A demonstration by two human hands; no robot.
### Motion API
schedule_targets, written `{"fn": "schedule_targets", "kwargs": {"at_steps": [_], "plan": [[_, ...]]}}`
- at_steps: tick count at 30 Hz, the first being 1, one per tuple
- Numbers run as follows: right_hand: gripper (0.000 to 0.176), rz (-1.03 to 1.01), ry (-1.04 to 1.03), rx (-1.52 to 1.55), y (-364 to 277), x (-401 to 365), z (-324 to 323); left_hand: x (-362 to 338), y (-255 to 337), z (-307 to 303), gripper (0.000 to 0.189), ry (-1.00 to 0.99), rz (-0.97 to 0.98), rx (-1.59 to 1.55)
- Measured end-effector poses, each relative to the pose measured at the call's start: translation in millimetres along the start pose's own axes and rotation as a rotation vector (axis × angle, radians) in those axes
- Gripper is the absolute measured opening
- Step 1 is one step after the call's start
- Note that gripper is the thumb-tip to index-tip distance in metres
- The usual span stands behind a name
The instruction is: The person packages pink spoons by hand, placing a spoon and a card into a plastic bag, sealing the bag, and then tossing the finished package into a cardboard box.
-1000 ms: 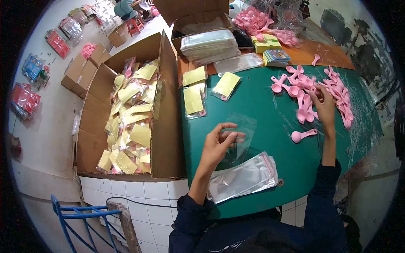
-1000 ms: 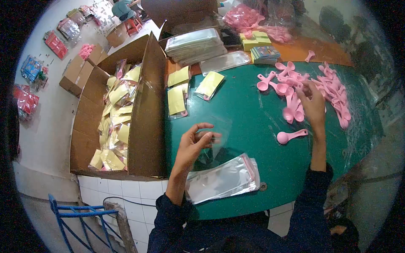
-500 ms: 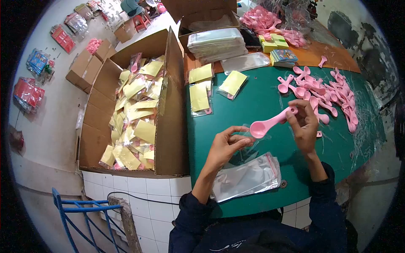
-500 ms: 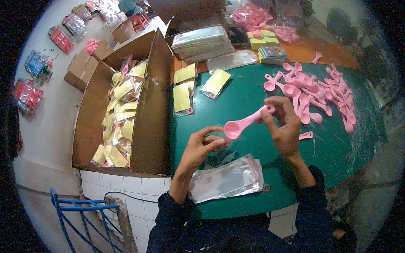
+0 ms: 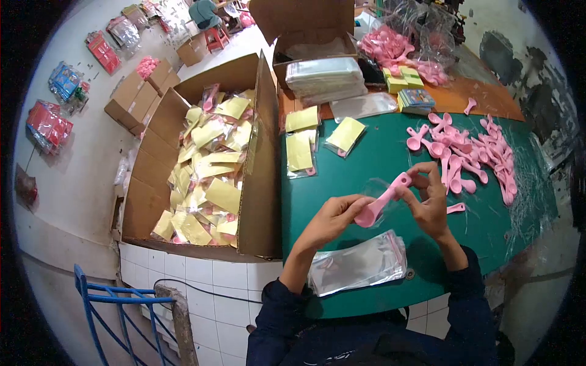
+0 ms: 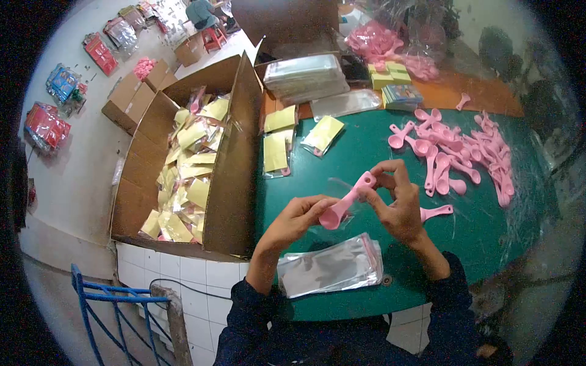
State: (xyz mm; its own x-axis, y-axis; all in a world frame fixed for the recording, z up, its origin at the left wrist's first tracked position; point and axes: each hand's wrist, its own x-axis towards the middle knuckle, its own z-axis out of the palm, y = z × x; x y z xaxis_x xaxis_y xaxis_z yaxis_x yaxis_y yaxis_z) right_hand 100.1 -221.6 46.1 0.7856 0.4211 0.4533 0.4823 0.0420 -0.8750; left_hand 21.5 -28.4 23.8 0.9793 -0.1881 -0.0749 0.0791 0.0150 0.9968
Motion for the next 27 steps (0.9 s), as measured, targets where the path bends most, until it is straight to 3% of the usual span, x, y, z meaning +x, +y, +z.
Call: {"fn": "schedule_targets", "kwargs": {"at_steps": [1,4,5,6,9,10,12,13,14,15,16,17,18,20,23,26,27], "plan": [[0.028,0.018,-0.007,0.008,-7,4,-2,0,14,-1,0.036,0.0,0.013,-0.022],[0.042,-0.418,-0.273,-0.266,-32,38,-10,8,49,-7,0.037,-0.016,0.149,-0.136],[0.068,-0.434,-0.404,-0.356,-41,46,-10,12,53,-13,0.037,-0.005,0.161,-0.134],[0.074,-0.425,-0.439,-0.228,-35,59,-14,11,61,-19,0.037,0.011,0.164,-0.149],[0.07,-0.208,-0.246,0.039,-12,129,-38,0,83,-36,0.037,0.068,0.247,-0.188],[0.055,-0.232,-0.243,-0.024,29,168,-69,-4,85,-41,0.038,0.082,0.269,-0.188],[0.043,-0.13,0.008,-0.566,107,230,-120,-13,91,-48,0.038,0.117,0.319,-0.188],[0.043,-0.015,0.108,-0.737,163,247,-149,-18,92,-50,0.039,0.132,0.333,-0.164],[0.043,0.05,0.181,-0.754,173,245,-157,-21,93,-52,0.04,0.134,0.324,-0.158],[0.041,-0.362,0.277,-0.846,223,250,-174,-24,93,-56,0.04,0.138,0.315,-0.15],[0.038,-0.118,0.213,-0.97,282,256,-198,-26,92,-58,0.04,0.141,0.3,-0.144],[0.036,0.138,0.143,-1.084,292,255,-197,-27,92,-59,0.041,0.148,0.307,-0.144],[0.033,0.161,0.112,-1.107,300,256,-201,-26,92,-62,0.042,0.142,0.313,-0.157],[0.028,0.234,0.041,-1.158,224,233,-166,-24,86,-66,0.042,0.124,0.305,-0.198],[0.025,-0.34,0.558,-1.342,203,215,-141,-15,81,-67,0.043,0.116,0.254,-0.221],[0.023,-0.12,0.335,-0.988,196,226,-145,-5,79,-62,0.039,0.094,0.139,-0.165],[0.02,0.046,0.188,-0.755,158,220,-126,-1,76,-62,0.038,0.073,0.102,-0.142]]}}
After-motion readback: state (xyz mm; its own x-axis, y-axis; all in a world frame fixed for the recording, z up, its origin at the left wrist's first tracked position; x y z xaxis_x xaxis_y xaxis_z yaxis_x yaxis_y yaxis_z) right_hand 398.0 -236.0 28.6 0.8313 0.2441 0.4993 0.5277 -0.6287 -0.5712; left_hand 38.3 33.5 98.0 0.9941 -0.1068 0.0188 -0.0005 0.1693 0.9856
